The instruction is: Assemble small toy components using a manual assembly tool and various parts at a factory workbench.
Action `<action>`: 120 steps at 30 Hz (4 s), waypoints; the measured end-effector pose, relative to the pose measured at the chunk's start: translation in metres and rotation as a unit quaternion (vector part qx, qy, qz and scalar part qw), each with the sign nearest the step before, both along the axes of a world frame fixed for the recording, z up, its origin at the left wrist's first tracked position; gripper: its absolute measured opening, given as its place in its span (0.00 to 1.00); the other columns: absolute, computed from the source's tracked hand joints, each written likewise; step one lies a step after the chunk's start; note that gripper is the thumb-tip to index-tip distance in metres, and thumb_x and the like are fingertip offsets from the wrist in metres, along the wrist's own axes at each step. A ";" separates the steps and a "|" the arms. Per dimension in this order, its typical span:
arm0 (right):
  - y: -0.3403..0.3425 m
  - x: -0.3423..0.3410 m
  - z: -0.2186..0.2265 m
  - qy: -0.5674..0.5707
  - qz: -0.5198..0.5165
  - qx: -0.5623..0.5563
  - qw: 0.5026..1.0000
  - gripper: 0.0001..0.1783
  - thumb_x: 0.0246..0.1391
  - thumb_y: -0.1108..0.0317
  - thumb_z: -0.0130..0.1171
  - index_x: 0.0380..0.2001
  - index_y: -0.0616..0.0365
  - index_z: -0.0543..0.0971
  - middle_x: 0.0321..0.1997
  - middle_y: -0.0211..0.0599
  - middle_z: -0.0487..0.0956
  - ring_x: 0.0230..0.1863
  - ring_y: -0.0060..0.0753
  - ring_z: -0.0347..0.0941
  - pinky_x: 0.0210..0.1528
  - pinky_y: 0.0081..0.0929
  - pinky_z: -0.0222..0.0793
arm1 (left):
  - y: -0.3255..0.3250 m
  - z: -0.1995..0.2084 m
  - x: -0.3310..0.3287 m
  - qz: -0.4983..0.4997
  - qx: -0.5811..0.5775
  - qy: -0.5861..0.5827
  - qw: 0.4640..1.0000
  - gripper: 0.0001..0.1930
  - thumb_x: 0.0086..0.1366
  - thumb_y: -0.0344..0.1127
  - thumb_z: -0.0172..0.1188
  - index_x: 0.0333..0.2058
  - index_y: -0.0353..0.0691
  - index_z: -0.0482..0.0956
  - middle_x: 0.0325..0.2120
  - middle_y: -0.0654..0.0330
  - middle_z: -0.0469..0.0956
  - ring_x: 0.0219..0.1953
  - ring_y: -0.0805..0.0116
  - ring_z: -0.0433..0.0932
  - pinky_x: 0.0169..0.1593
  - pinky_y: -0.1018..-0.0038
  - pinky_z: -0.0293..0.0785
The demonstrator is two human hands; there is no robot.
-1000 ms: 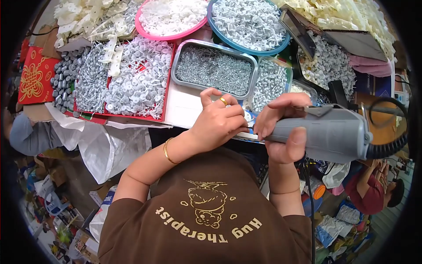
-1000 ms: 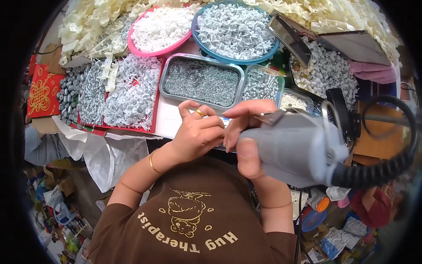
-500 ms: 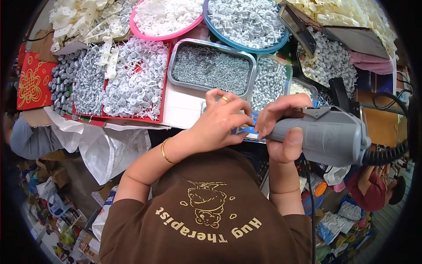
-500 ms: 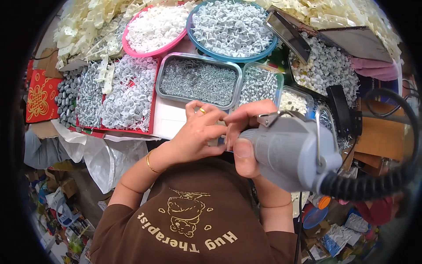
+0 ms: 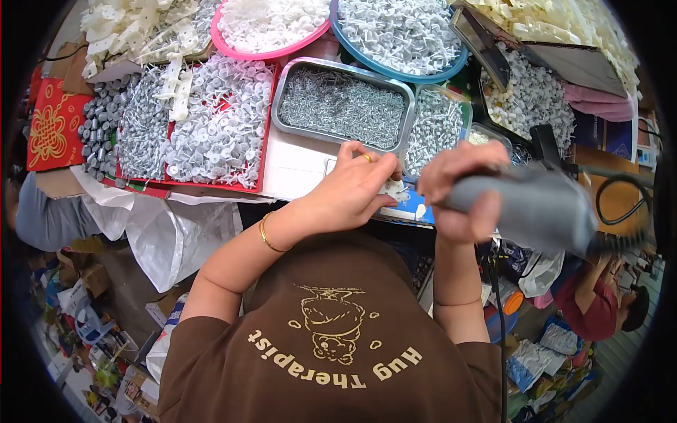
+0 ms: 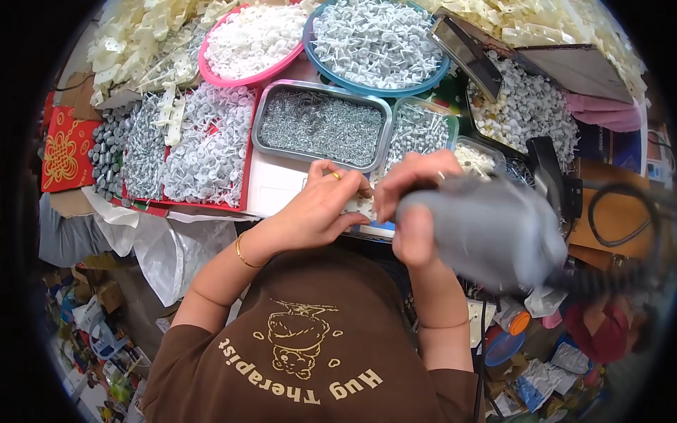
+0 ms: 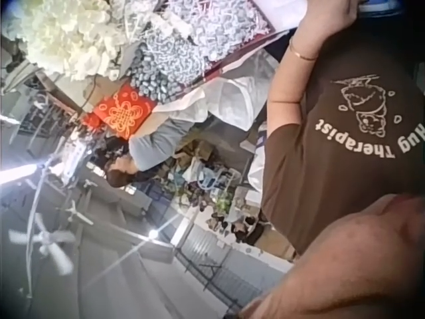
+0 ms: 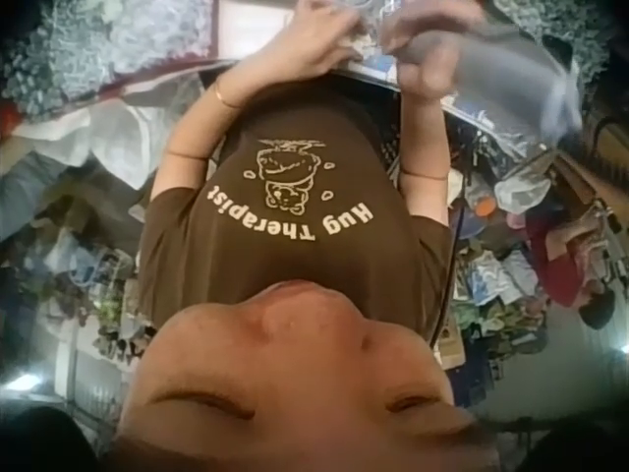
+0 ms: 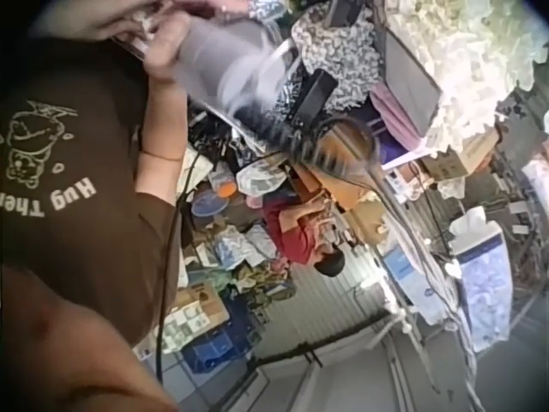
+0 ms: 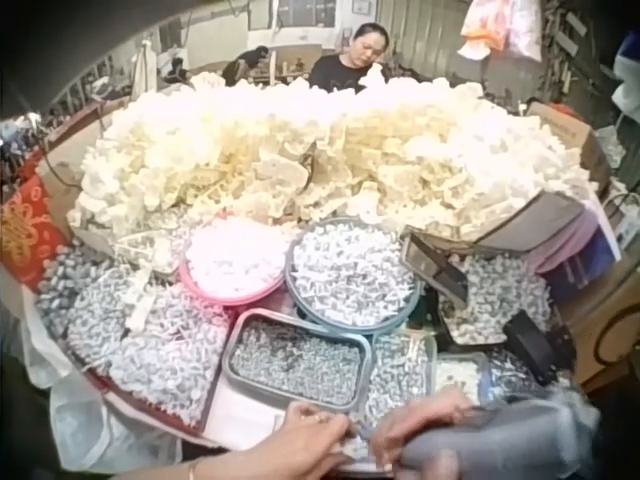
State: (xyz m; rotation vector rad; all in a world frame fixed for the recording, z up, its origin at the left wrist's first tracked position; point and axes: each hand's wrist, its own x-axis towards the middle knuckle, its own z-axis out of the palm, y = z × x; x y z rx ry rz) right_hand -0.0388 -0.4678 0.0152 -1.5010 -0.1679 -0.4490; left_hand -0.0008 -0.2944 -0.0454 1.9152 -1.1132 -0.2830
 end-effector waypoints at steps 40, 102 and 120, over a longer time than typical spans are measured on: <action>0.060 0.010 0.017 0.086 0.196 0.023 0.977 0.35 0.55 0.34 0.63 0.38 0.58 0.69 0.21 0.30 0.69 0.20 0.25 0.66 0.26 0.23 0.66 | 0.046 -0.021 -0.024 0.222 -0.023 -0.066 0.973 0.22 0.53 0.37 0.71 0.47 0.46 0.77 0.41 0.62 0.79 0.47 0.62 0.76 0.58 0.56 0.52; -0.208 -0.073 -0.072 0.389 -0.372 -0.545 0.643 0.14 0.57 0.58 0.65 0.38 0.56 0.83 0.32 0.44 0.84 0.35 0.47 0.81 0.40 0.41 0.74 | 0.194 0.001 0.079 0.540 0.156 -0.237 0.792 0.18 0.60 0.44 0.70 0.44 0.38 0.83 0.50 0.50 0.82 0.52 0.49 0.78 0.56 0.57 0.70; -0.070 -0.022 -0.035 0.170 -0.142 0.053 0.974 0.09 0.72 0.65 0.51 0.40 0.61 0.72 0.46 0.49 0.82 0.36 0.27 0.78 0.43 0.27 0.76 | 0.123 0.013 0.018 0.416 -0.041 -0.060 0.906 0.09 0.64 0.29 0.67 0.43 0.35 0.83 0.40 0.56 0.84 0.44 0.64 0.79 0.49 0.71 0.72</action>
